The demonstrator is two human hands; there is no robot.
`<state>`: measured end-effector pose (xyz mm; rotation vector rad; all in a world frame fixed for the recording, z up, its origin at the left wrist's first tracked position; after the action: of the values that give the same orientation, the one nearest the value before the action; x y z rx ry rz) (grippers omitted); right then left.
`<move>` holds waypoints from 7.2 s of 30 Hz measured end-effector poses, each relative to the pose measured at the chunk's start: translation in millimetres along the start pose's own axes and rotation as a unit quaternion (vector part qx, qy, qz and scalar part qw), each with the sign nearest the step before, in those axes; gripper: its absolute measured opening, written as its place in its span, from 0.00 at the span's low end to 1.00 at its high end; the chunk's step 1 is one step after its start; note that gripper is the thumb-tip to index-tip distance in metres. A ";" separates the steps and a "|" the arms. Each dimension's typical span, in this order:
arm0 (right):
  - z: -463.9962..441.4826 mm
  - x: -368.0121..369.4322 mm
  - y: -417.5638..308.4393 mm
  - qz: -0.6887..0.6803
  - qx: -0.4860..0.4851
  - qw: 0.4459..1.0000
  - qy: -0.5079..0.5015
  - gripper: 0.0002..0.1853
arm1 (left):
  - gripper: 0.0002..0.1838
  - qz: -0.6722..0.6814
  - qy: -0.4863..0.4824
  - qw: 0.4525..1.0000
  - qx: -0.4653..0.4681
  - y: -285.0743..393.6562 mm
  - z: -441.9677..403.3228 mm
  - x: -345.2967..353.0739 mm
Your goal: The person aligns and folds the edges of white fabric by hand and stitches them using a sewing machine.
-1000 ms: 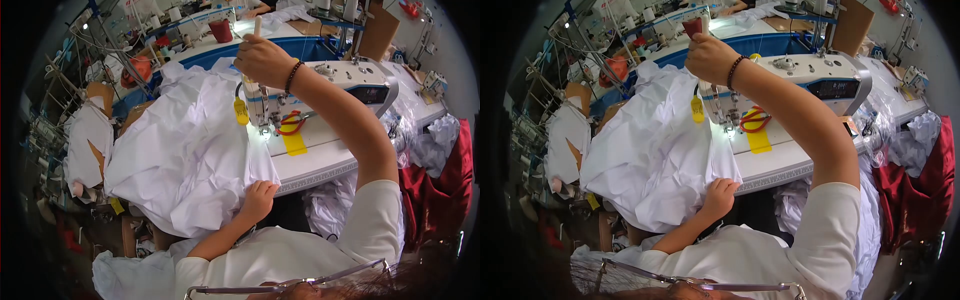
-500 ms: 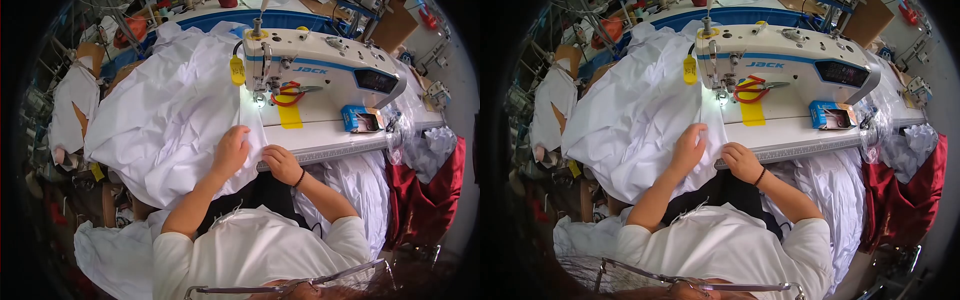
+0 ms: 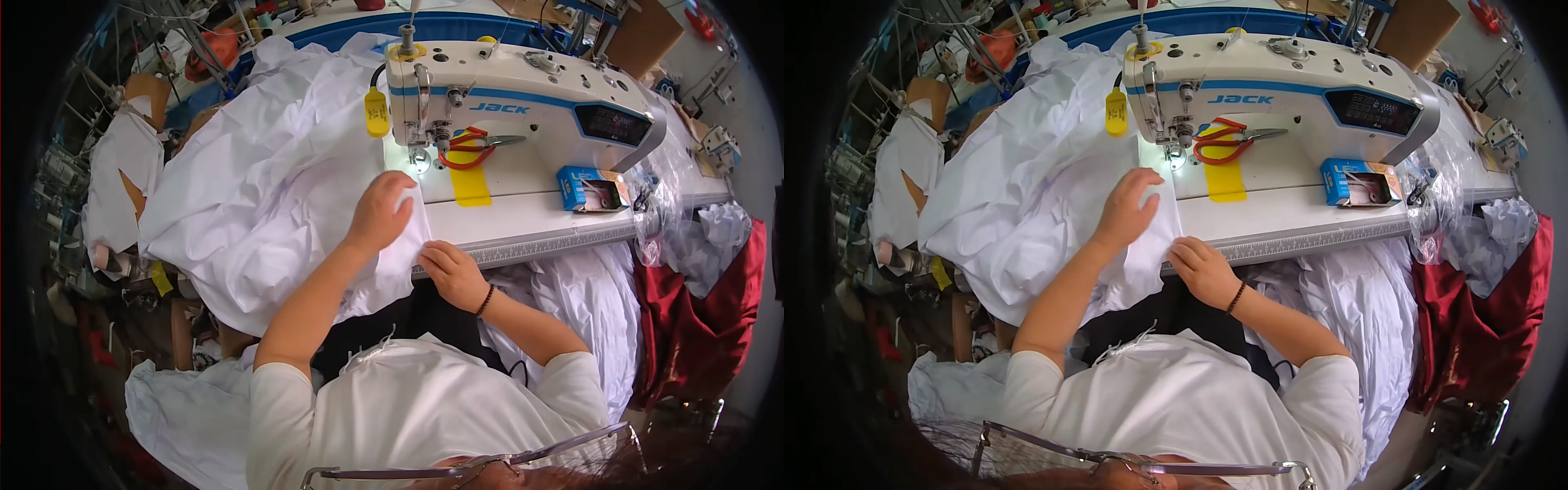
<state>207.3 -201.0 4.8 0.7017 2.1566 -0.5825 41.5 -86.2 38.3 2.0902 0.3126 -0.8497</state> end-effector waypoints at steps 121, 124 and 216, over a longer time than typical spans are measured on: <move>-82.6 26.5 112.6 0.108 0.118 0.985 -0.072 0.19 | 0.20 -0.063 -0.108 0.979 0.162 -57.5 -55.3 -14.2; -82.8 25.1 112.1 0.092 0.118 0.988 -0.046 0.18 | 0.20 -0.064 -0.109 0.978 0.164 -58.8 -56.6 -14.8; -15.3 -43.1 44.0 0.039 0.359 0.925 -0.120 0.30 | 0.23 -0.089 -0.107 0.990 -0.035 15.3 6.6 -7.6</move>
<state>251.0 -171.5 40.1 1.0270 1.6518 -1.3691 40.3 -100.2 50.0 1.9057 0.4117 -1.1439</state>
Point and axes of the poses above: each hand's wrist, its own z-axis away from the middle knuckle, its own x-axis out of the palm, y = z × x, the point moved 2 cm from there along -z, towards the middle knuckle, and after that the axes turned 5 degrees about z, right-handed, at the moved point
